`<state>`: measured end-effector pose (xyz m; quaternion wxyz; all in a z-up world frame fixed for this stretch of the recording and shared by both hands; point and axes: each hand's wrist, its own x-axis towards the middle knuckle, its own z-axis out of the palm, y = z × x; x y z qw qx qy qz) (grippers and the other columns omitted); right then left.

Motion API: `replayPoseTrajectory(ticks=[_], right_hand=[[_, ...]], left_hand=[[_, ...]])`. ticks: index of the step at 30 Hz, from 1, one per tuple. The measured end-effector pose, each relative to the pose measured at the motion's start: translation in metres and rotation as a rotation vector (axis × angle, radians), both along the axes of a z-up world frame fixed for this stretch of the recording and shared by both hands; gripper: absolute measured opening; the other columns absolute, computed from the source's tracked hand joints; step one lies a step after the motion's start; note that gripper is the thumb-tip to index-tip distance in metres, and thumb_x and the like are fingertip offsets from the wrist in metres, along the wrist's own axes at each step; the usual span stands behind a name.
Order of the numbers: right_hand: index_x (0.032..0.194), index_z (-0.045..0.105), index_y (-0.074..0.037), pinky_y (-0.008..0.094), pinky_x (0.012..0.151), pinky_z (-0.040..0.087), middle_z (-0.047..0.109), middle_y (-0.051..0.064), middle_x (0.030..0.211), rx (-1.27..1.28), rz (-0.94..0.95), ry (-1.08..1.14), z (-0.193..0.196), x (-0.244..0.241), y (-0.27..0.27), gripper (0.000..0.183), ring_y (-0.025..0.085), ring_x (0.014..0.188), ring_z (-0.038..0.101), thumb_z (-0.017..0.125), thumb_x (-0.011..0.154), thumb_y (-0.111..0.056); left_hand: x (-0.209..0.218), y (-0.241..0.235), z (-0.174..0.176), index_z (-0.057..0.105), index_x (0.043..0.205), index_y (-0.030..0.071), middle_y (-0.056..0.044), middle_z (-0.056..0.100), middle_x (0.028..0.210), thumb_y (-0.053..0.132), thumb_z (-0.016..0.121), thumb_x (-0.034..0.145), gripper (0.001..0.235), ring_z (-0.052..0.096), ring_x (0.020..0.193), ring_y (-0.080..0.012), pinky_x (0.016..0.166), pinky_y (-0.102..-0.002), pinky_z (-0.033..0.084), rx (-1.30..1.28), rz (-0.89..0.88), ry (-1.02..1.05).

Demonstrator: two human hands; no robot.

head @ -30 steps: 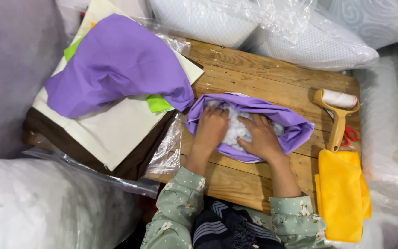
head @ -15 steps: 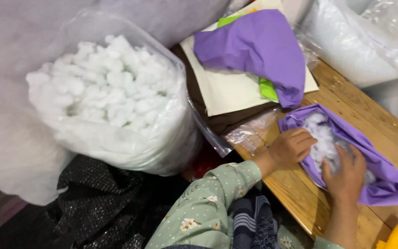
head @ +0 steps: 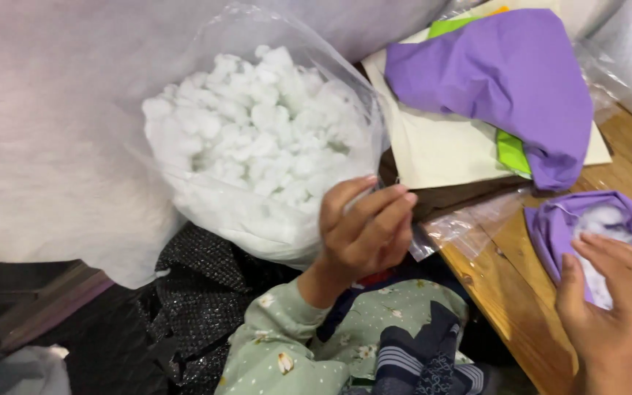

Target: The person repeatedly pulls white cotton-like filling from a large plastic bag and stuffs it into a purple fabric casing. They use both hands to fluff the material and push it inside the opening of the casing, which rests on a wooden surface.

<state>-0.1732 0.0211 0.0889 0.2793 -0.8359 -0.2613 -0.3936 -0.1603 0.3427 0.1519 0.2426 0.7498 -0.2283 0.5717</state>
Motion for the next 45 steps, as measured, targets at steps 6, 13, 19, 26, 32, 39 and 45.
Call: replayPoseTrajectory(ticks=[6,13,19,26,32,39,45], right_hand=[[0.109,0.074,-0.001,0.045,0.093,0.06,0.075,0.018,0.111,-0.109,0.399,-0.012,0.065,0.04,0.128,0.019,0.033,0.101,0.072,0.079,0.091,0.004],[0.105,0.071,0.003,0.044,0.087,0.061,0.071,0.02,0.109,-0.041,0.677,-0.066,0.107,0.065,0.226,0.011,0.037,0.097,0.07,0.072,0.094,0.002],[0.116,0.067,-0.004,0.045,0.091,0.058,0.068,0.018,0.116,-0.069,0.782,0.054,0.093,0.086,0.267,0.023,0.036,0.107,0.067,0.072,0.094,0.0],[0.125,0.069,-0.004,0.052,0.09,0.058,0.07,0.019,0.116,-0.034,0.707,0.367,0.102,0.086,0.291,0.041,0.043,0.112,0.068,0.075,0.085,-0.002],[0.148,0.051,-0.004,0.055,0.097,0.052,0.059,0.023,0.139,0.061,0.83,0.493,0.105,0.092,0.293,0.074,0.047,0.125,0.061,0.082,0.081,-0.012],[0.118,0.076,-0.008,0.037,0.089,0.056,0.076,0.009,0.1,0.337,0.698,0.555,0.091,0.099,0.264,0.036,0.024,0.096,0.074,0.075,0.083,0.001],[0.104,0.073,0.003,0.034,0.088,0.054,0.075,0.017,0.101,0.652,0.627,0.47,0.093,0.095,0.207,0.027,0.023,0.094,0.073,0.079,0.078,0.01]], left_hand=[[-0.021,0.124,0.077,0.067,0.115,-0.003,-0.016,0.067,0.115,0.0,0.073,0.098,0.018,0.057,0.119,-0.0403,0.106,-0.051,0.051,0.07,0.435,0.215],[0.028,0.233,0.016,0.063,0.127,-0.005,-0.024,0.058,0.13,0.007,0.077,0.088,0.042,0.053,0.125,-0.0413,0.088,-0.045,0.056,0.074,0.888,0.766],[0.029,0.228,-0.001,0.043,0.147,0.003,-0.022,0.051,0.12,0.02,0.088,0.078,0.084,0.067,0.084,-0.042,0.066,-0.048,0.059,-0.027,0.879,1.099],[-0.01,0.192,0.031,0.072,0.114,-0.004,-0.018,0.068,0.09,-0.017,0.072,0.074,0.042,0.07,0.086,-0.0335,0.078,-0.041,0.057,-0.015,0.374,0.828],[-0.011,0.157,0.046,0.075,0.11,0.007,-0.01,0.072,0.092,-0.013,0.066,0.084,0.033,0.072,0.092,-0.0292,0.082,-0.036,0.059,-0.152,-0.096,0.696],[0.004,0.13,0.056,0.069,0.124,0.007,-0.011,0.071,0.109,-0.01,0.065,0.086,0.042,0.07,0.107,-0.0295,0.092,-0.042,0.059,-0.282,-0.241,0.656],[0.007,0.064,0.07,0.07,0.121,0.004,-0.016,0.071,0.118,-0.002,0.054,0.099,0.027,0.071,0.111,-0.0344,0.09,-0.043,0.062,-0.348,-0.438,0.362]])
